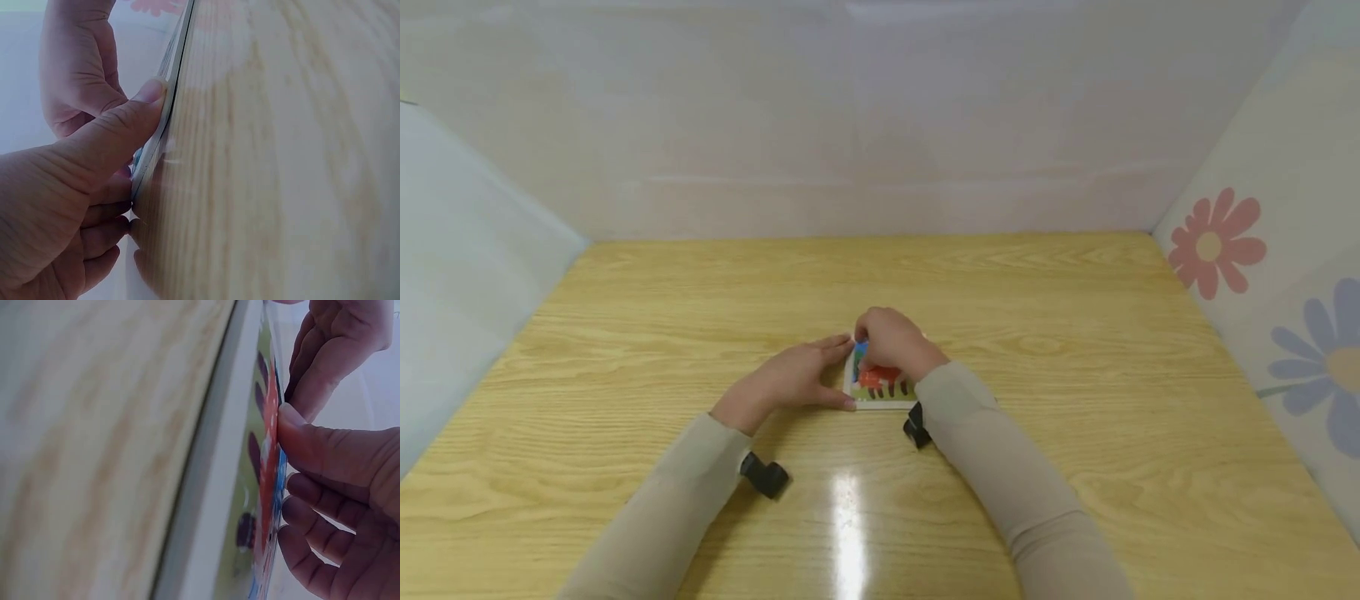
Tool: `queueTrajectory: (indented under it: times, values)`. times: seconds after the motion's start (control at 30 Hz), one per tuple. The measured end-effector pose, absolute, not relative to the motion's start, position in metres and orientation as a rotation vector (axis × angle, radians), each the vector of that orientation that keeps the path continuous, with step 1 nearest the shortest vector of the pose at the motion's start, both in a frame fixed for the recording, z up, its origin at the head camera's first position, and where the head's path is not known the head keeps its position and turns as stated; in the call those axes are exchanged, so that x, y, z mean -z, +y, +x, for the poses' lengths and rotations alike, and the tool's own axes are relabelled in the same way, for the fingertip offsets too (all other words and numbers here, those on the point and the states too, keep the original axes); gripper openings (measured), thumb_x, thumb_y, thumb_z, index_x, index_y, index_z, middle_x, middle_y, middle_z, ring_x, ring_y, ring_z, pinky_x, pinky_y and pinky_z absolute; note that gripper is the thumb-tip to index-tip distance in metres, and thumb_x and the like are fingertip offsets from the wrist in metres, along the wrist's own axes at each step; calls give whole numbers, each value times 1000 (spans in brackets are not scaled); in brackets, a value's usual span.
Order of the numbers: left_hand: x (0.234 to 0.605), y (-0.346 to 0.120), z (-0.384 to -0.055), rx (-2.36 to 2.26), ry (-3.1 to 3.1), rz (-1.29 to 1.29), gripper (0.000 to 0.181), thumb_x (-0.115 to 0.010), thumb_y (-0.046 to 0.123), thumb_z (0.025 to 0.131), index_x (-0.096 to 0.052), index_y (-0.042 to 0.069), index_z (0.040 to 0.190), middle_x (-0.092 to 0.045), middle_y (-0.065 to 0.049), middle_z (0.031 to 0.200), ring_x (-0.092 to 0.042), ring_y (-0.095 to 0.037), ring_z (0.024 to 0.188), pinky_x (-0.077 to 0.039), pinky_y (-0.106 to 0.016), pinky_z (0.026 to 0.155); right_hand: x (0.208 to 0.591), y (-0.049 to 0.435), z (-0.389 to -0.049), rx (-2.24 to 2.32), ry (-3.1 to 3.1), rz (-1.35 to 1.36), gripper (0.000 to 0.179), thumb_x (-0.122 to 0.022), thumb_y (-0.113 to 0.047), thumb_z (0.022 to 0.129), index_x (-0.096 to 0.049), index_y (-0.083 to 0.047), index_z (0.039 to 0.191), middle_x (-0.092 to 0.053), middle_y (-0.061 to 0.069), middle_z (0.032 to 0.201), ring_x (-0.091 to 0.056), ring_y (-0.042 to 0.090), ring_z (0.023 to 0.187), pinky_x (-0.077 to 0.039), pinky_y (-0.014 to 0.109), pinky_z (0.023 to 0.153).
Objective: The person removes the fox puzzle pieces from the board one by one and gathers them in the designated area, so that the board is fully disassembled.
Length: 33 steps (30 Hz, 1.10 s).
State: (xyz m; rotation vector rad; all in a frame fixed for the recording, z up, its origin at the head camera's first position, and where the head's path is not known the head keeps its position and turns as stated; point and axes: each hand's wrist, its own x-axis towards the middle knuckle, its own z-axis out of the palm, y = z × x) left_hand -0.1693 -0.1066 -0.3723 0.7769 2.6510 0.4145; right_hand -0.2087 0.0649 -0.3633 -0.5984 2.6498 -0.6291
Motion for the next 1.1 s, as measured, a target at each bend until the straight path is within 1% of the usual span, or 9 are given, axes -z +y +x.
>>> queueTrajectory:
  times: [0.13, 0.53, 0.77, 0.93, 1.1]
  values:
    - [372, -106, -169, -423, 2643, 773, 94, -68, 54, 76, -27, 6, 145, -23, -8, 153, -29, -26, 137, -31, -39, 109, 366, 67, -209, 658, 2649, -587, 35, -78, -13, 74, -65, -5, 105, -61, 7, 109, -56, 22, 100, -47, 37, 91]
    - [375, -106, -172, -402, 2652, 781, 96, -69, 54, 75, -26, 6, 146, -24, -8, 152, -29, -26, 137, -31, -38, 109, 366, 66, -210, 686, 2642, -554, 37, -79, -12, 73, -62, -5, 105, -60, 8, 112, -56, 22, 103, -47, 36, 91]
    - [376, -107, -173, -408, 2654, 781, 96, -69, 54, 75, -26, 6, 146, -24, -8, 152, -30, -26, 136, -31, -38, 109, 371, 68, -214, 720, 2626, -563, 39, -79, -13, 73, -60, -6, 106, -61, 7, 110, -55, 20, 99, -47, 35, 90]
    - [376, -107, -173, -392, 2654, 776, 96, -68, 55, 75, -26, 6, 146, -23, -8, 152, -30, -26, 136, -31, -39, 108, 375, 73, -217, 813, 2561, -563, 43, -78, -14, 75, -55, -7, 111, -57, 6, 107, -51, 19, 96, -45, 33, 88]
    - [377, -107, -173, -385, 2652, 775, 96, -68, 55, 75, -26, 7, 146, -23, -7, 152, -30, -25, 136, -31, -39, 109, 376, 76, -218, 842, 2541, -566, 38, -78, -14, 75, -57, -8, 105, -56, 5, 101, -51, 18, 91, -45, 31, 82]
